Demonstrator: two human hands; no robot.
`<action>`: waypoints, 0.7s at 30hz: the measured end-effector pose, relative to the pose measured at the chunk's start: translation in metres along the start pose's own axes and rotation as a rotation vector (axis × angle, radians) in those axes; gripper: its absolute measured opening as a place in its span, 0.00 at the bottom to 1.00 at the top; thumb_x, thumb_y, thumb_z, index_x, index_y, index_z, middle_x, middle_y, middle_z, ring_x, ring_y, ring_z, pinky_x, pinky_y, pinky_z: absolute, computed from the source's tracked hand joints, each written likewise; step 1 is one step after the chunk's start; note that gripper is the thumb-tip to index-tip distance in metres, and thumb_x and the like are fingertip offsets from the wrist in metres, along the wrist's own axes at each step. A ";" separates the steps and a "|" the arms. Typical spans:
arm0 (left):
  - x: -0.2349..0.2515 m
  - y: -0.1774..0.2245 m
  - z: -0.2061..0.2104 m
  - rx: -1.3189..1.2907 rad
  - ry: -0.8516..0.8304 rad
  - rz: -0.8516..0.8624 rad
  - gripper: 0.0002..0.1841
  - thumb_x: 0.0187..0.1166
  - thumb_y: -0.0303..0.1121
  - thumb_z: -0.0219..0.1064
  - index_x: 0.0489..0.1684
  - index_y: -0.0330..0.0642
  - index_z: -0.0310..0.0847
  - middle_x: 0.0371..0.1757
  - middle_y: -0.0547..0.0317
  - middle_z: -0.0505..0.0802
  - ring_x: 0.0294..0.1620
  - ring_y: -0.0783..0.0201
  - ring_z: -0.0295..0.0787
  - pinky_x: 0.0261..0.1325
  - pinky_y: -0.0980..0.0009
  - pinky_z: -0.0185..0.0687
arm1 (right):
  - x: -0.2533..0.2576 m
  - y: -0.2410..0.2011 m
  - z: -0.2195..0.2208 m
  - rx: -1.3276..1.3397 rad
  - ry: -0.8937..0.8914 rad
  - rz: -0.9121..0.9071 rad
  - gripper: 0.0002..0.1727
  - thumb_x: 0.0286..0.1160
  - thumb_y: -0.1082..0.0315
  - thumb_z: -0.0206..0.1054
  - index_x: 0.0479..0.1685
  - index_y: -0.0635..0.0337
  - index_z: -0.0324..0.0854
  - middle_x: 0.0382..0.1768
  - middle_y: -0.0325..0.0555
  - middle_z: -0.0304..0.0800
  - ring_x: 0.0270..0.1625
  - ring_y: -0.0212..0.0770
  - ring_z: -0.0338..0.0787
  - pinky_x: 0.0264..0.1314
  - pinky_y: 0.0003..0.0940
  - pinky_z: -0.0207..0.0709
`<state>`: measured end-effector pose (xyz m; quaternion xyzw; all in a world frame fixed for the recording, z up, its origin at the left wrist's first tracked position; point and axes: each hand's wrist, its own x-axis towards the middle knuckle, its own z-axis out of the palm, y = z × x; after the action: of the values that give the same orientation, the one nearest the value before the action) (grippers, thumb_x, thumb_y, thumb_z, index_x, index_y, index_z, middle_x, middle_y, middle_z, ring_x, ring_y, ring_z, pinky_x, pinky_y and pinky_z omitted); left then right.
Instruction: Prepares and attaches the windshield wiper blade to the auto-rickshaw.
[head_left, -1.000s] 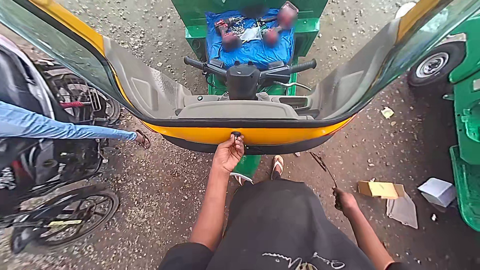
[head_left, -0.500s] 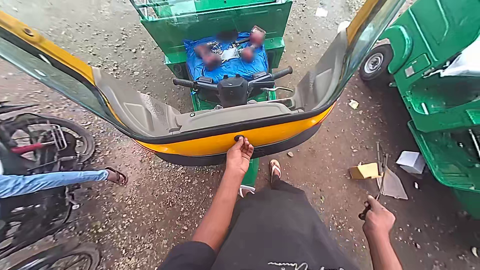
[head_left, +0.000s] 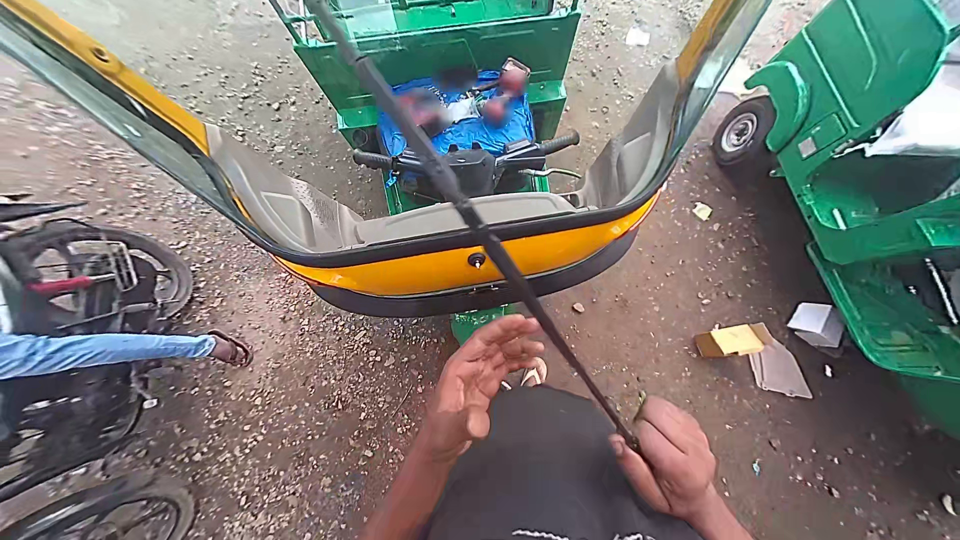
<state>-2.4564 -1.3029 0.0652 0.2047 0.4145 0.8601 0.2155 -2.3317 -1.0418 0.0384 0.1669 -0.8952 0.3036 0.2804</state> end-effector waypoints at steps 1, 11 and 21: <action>-0.010 0.009 0.017 -0.018 0.030 0.053 0.52 0.63 0.67 0.75 0.84 0.40 0.67 0.81 0.39 0.78 0.73 0.43 0.82 0.75 0.49 0.80 | 0.006 -0.003 0.013 0.076 -0.076 -0.095 0.22 0.85 0.48 0.56 0.23 0.50 0.74 0.18 0.36 0.67 0.22 0.37 0.72 0.27 0.32 0.68; -0.102 0.043 -0.002 0.355 0.680 0.423 0.25 0.91 0.57 0.49 0.50 0.50 0.87 0.15 0.67 0.81 0.10 0.73 0.69 0.14 0.77 0.68 | 0.063 0.043 0.148 0.331 -0.430 0.500 0.17 0.83 0.49 0.63 0.48 0.51 0.90 0.19 0.36 0.81 0.20 0.35 0.77 0.26 0.39 0.74; -0.196 0.076 -0.171 0.911 0.922 0.345 0.17 0.92 0.50 0.54 0.38 0.53 0.83 0.18 0.79 0.81 0.13 0.78 0.72 0.17 0.81 0.71 | 0.153 0.029 0.253 -0.447 -0.314 0.476 0.28 0.89 0.43 0.56 0.46 0.63 0.84 0.32 0.56 0.90 0.37 0.59 0.94 0.35 0.55 0.84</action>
<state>-2.4017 -1.5586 -0.0056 -0.0499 0.7472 0.6207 -0.2323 -2.5668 -1.2000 -0.0490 -0.0672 -0.9854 0.1275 0.0903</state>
